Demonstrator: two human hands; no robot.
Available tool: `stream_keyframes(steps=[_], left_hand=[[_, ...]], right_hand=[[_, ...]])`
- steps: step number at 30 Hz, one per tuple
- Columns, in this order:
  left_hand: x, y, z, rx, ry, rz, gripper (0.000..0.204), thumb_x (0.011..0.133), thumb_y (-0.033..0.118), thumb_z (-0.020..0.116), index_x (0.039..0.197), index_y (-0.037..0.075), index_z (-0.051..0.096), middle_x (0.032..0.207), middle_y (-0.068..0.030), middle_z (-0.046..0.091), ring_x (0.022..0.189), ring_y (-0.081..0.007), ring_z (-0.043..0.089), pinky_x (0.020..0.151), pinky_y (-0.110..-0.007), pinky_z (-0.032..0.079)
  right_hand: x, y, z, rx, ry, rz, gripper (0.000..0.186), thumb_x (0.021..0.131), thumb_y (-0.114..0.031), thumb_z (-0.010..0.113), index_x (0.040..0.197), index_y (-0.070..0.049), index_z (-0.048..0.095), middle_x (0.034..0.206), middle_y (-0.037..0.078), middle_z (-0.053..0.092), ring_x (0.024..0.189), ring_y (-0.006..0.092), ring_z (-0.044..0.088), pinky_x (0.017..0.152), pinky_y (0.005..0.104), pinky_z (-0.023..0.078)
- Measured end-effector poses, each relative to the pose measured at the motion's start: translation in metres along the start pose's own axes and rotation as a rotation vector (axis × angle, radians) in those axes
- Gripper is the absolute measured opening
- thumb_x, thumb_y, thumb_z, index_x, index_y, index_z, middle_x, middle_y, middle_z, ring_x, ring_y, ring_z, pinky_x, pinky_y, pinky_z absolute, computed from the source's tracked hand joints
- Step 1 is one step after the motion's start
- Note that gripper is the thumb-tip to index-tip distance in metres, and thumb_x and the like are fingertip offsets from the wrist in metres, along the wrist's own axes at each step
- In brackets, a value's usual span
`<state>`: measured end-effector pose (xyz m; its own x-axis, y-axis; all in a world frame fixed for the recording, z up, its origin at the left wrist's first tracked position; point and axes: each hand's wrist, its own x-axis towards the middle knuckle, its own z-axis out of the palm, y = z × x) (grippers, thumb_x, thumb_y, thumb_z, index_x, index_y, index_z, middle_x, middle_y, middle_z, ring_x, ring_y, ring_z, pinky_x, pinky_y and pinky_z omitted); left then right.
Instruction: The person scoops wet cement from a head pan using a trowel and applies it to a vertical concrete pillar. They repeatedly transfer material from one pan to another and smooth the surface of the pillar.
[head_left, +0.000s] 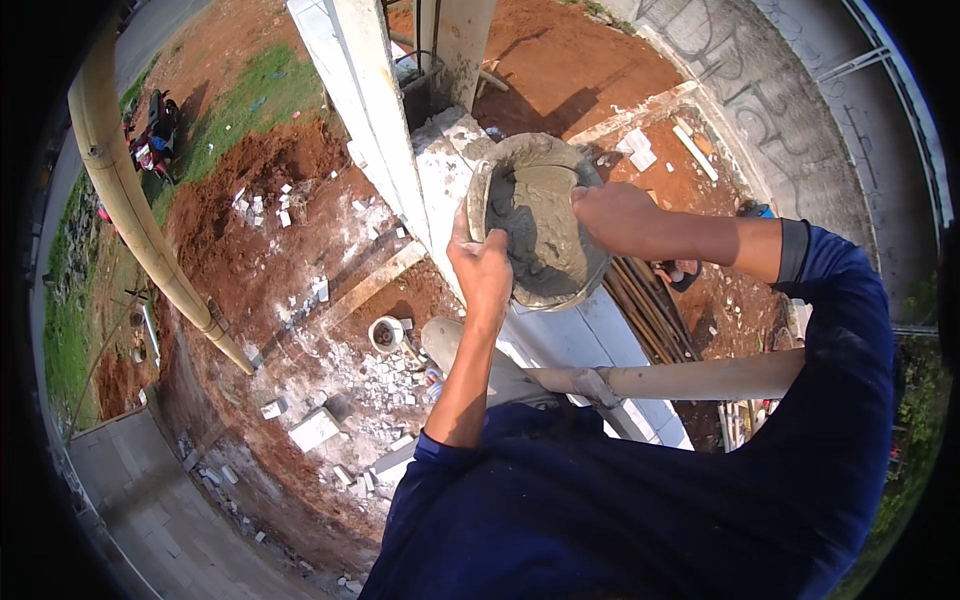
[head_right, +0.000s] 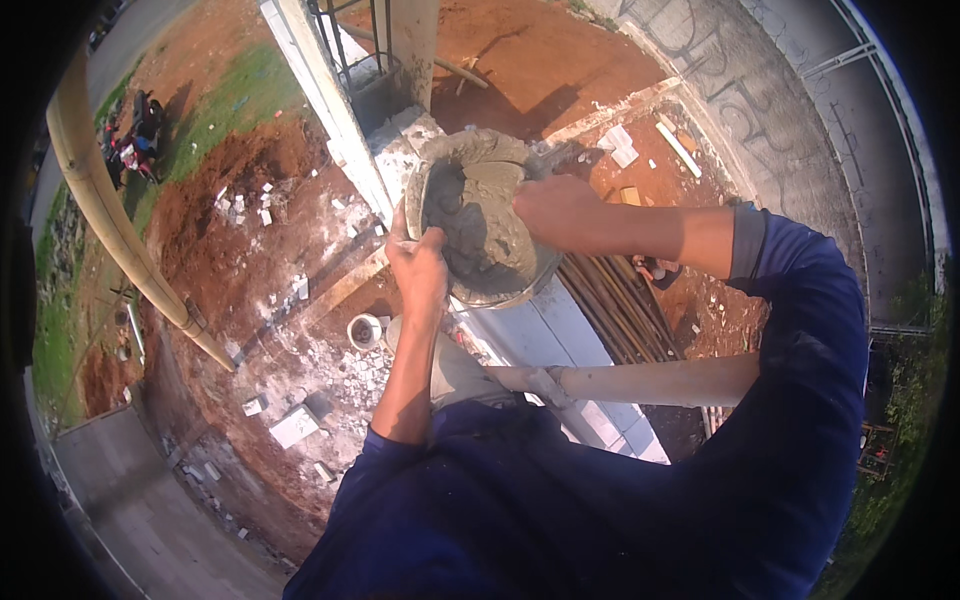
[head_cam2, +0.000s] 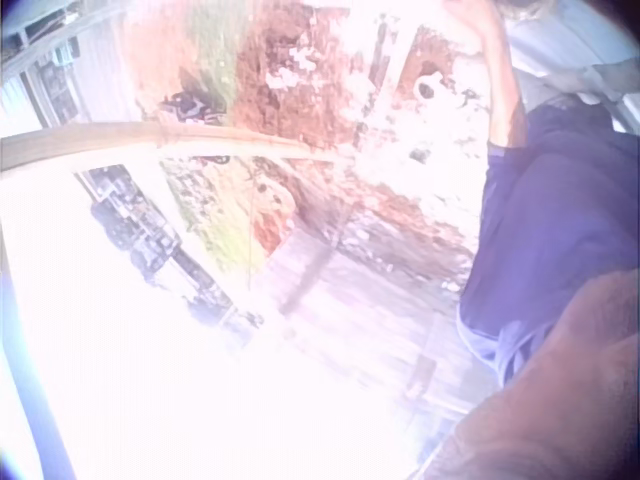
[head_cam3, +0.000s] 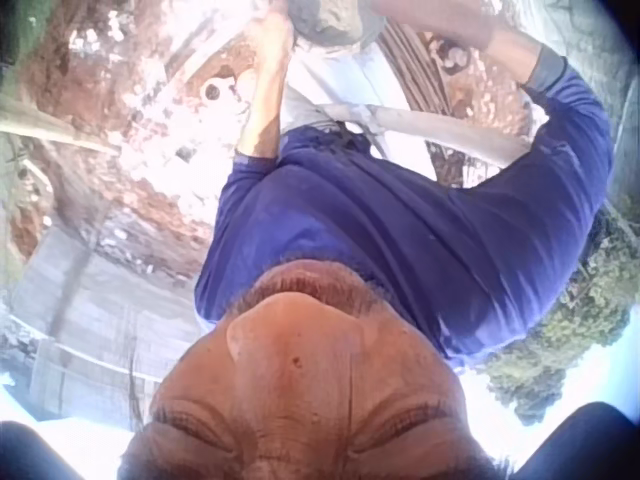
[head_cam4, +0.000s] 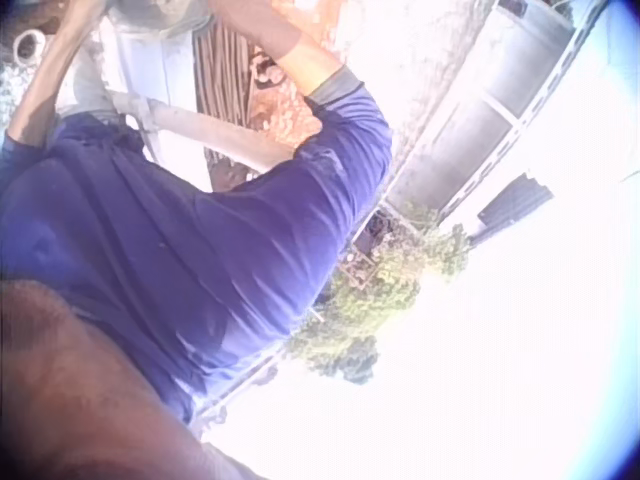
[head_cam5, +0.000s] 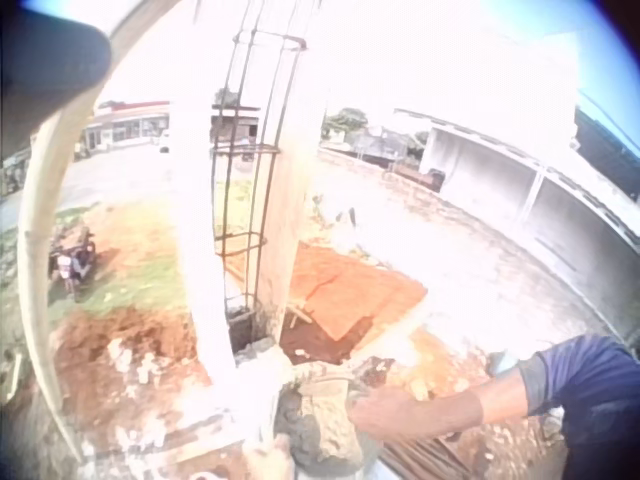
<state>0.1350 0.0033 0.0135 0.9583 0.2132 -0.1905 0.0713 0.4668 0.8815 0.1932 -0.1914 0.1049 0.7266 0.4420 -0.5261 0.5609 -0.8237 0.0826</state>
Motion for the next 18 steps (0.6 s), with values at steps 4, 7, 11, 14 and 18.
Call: stream_keyframes(steps=[4,7,11,14,18], left_hand=[[0.015,0.000,0.004,-0.077,-0.067,-0.118,0.066,0.084,-0.013,0.051,0.150,-0.008,0.050,0.124,-0.0138,0.070,0.099,-0.0158,0.069,0.089,-0.026,0.054],[0.015,0.009,-0.007,-0.058,-0.148,-0.090,0.058,0.091,-0.009,0.056,0.149,-0.008,0.051,0.127,-0.0147,0.070,0.106,-0.0168,0.067,0.095,-0.027,0.053],[0.017,-0.001,-0.005,0.004,-0.073,-0.022,0.054,0.101,0.014,0.068,0.147,-0.009,0.052,0.133,-0.0164,0.068,0.117,-0.0193,0.063,0.104,-0.030,0.048],[0.023,-0.014,-0.012,0.132,0.066,0.001,0.071,0.106,0.045,0.064,0.146,-0.012,0.052,0.138,-0.0183,0.064,0.125,-0.0215,0.058,0.111,-0.033,0.043],[0.027,-0.024,-0.021,0.215,0.132,0.024,0.084,0.105,0.059,0.056,0.147,-0.014,0.050,0.138,-0.0190,0.062,0.123,-0.0231,0.058,0.107,-0.033,0.045]], right_hand=[[0.014,0.034,0.073,0.456,0.000,0.018,0.030,0.086,-0.012,0.068,0.105,0.010,0.066,0.094,0.030,0.072,0.088,0.0405,0.073,0.076,0.0451,0.058],[0.014,0.004,0.066,0.818,-0.134,0.034,0.033,0.088,-0.015,0.072,0.112,0.008,0.065,0.091,0.025,0.070,0.085,0.0290,0.069,0.075,0.0421,0.053],[0.016,0.017,0.100,0.921,-0.099,0.001,0.048,0.090,-0.014,0.069,0.127,0.015,0.060,0.075,0.013,0.064,0.068,0.0176,0.060,0.064,0.0366,0.050],[-0.003,0.007,0.051,0.979,-0.226,0.075,0.052,0.093,-0.014,0.068,0.133,0.016,0.056,0.067,0.005,0.058,0.055,0.0130,0.052,0.052,0.0335,0.043],[-0.008,0.013,0.045,1.205,-0.335,0.147,0.050,0.097,-0.014,0.068,0.137,0.012,0.054,0.064,-0.001,0.051,0.048,0.0085,0.046,0.043,0.0290,0.034]])
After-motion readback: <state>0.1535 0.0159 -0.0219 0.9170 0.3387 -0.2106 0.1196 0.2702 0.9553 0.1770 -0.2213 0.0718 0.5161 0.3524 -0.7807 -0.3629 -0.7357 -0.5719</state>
